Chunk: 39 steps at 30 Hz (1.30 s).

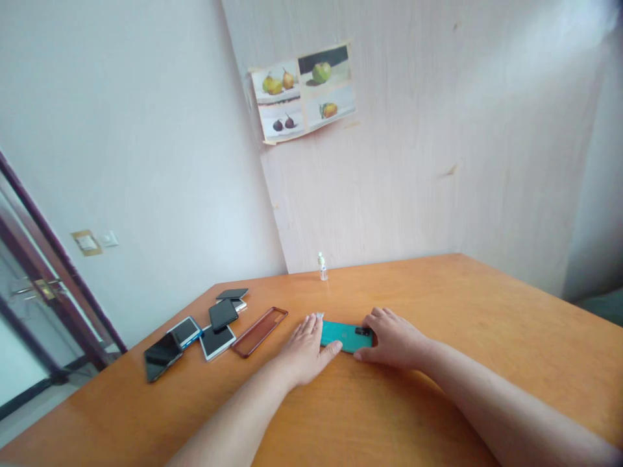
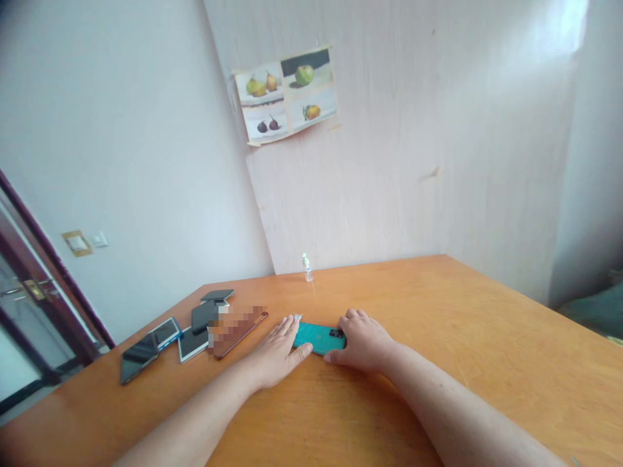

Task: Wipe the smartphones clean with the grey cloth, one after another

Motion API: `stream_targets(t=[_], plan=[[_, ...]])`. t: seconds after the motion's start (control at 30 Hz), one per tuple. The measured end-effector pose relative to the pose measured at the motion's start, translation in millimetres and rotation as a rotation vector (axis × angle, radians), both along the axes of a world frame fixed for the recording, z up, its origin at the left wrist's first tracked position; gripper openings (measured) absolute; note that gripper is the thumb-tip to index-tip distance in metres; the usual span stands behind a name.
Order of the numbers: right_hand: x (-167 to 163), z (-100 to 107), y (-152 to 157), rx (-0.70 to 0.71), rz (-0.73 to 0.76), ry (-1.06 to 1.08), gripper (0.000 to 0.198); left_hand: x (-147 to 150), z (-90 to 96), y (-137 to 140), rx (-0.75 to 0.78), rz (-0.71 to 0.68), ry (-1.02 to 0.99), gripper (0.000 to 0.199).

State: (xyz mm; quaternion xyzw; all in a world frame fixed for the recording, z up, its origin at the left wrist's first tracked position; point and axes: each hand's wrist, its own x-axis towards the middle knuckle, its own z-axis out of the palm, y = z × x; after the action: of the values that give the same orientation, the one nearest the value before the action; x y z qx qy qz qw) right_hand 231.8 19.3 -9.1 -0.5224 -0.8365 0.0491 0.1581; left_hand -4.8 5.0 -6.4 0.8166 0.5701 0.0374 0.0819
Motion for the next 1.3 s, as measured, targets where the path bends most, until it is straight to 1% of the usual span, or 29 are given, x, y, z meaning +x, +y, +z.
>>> stream_targets(t=[0.07, 0.1, 0.13, 0.23, 0.27, 0.33, 0.4, 0.53, 0.6, 0.63, 0.7, 0.77, 0.9, 0.93, 1.0, 1.07, 1.13, 1.23, 1.3], plan=[[-1, 0, 0, 0.002, -0.009, -0.005, 0.062, 8, -1.3, 1, -0.002, 0.048, 0.039, 0.097], [-1, -1, 0, 0.003, -0.011, -0.006, 0.062, 15, -2.2, -2, 0.013, 0.039, 0.045, 0.098], [-1, -1, 1, 0.005, -0.010, -0.006, 0.062, 22, -3.0, -7, 0.027, -0.005, 0.043, 0.097], [0, -4, 2, 0.018, -0.009, -0.009, 0.057, 43, -3.4, -28, 0.028, -0.217, 0.013, 0.091], [0, -5, 2, 0.021, -0.005, -0.014, 0.056, 47, -2.7, -33, 0.031, -0.259, -0.001, 0.090], [1, -4, 2, 0.010, 0.015, -0.022, 0.057, 46, -0.8, -37, 0.018, -0.289, -0.004, 0.087], [2, -3, 1, -0.012, 0.047, -0.019, 0.060, 37, 0.1, -30, 0.017, -0.255, 0.011, 0.086], [0, 1, 0, -0.040, 0.071, -0.011, 0.057, 8, -4.7, 0, 0.032, -0.047, 0.039, 0.094], [-2, 2, -1, -0.060, 0.055, -0.013, 0.061, 0, -8.8, 12, 0.031, 0.040, 0.031, 0.097], [-3, 2, -2, -0.065, 0.045, -0.012, 0.065, 0, -10.6, 14, 0.033, 0.061, 0.025, 0.098], [-7, 1, -4, -0.050, 0.025, -0.015, 0.073, 5, -12.7, 13, 0.039, 0.052, 0.000, 0.098], [-10, -1, -5, -0.014, 0.000, -0.021, 0.075, 17, -11.8, 5, 0.036, -0.008, -0.039, 0.094], [-15, -5, -3, 0.015, -0.037, -0.034, 0.052, 39, -3.0, -17, -0.038, -0.145, -0.128, 0.083], [-15, -6, -2, 0.014, -0.041, -0.034, 0.048, 42, -1.1, -21, -0.049, -0.186, -0.140, 0.082], [-15, -7, -1, 0.013, -0.046, -0.034, 0.045, 41, 0.2, -23, -0.031, -0.238, -0.134, 0.081], [-14, -7, 0, 0.014, -0.047, -0.033, 0.048, 34, -1.8, -18, 0.016, -0.222, -0.102, 0.084], [-13, -5, -1, 0.009, -0.036, -0.023, 0.057, 24, -5.9, -7, 0.041, -0.141, -0.071, 0.088], [-11, -4, -2, -0.010, -0.001, 0.009, 0.067, 12, -11.7, 8, 0.029, 0.000, -0.048, 0.092], [-11, -5, -2, -0.017, 0.004, 0.028, 0.066, 13, -13.7, 10, 0.032, 0.031, -0.029, 0.095]])
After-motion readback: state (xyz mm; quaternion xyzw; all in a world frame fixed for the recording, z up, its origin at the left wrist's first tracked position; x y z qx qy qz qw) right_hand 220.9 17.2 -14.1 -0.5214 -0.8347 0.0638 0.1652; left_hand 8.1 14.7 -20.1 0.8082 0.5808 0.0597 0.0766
